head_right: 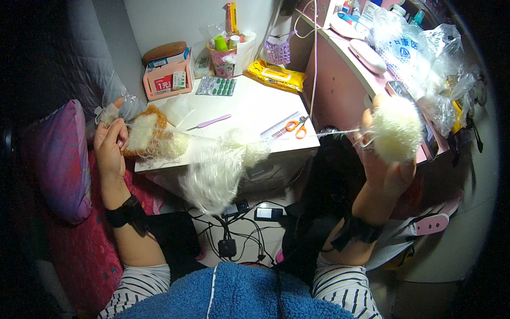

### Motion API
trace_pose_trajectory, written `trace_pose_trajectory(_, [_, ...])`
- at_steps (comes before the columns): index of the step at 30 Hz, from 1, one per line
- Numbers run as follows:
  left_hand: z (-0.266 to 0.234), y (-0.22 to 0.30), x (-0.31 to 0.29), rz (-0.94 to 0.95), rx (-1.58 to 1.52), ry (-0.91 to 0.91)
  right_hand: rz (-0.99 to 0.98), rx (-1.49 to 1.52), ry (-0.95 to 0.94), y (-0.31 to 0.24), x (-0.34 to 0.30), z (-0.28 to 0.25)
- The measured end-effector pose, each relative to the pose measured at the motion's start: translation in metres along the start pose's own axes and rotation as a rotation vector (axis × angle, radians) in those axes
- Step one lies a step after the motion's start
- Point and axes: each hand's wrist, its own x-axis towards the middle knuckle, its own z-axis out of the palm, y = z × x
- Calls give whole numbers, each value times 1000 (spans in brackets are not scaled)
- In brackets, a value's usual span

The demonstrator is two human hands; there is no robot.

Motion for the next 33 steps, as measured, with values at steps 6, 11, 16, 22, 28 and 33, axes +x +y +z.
trace_pose_trajectory(6, [-2,-5,2,-31,-18,39,-193,-206,195,-17,-11,2])
trace_pose_trajectory(11, [-3,-1,0,50,-131,1,-428,-563,329,-21,-14,3])
trace_pose_trajectory(16, [-7,7,2,-13,-277,33,-534,-665,324,-29,-9,18])
trace_pose_trajectory(22, [-18,33,-11,48,-1102,-477,-500,-647,289,-24,-8,25])
trace_pose_trajectory(28, [-2,48,-32,236,-820,-705,-122,-92,-65,-1,-4,35])
trace_pose_trajectory(33, [41,56,-59,276,-407,-776,263,-366,-107,55,4,62])
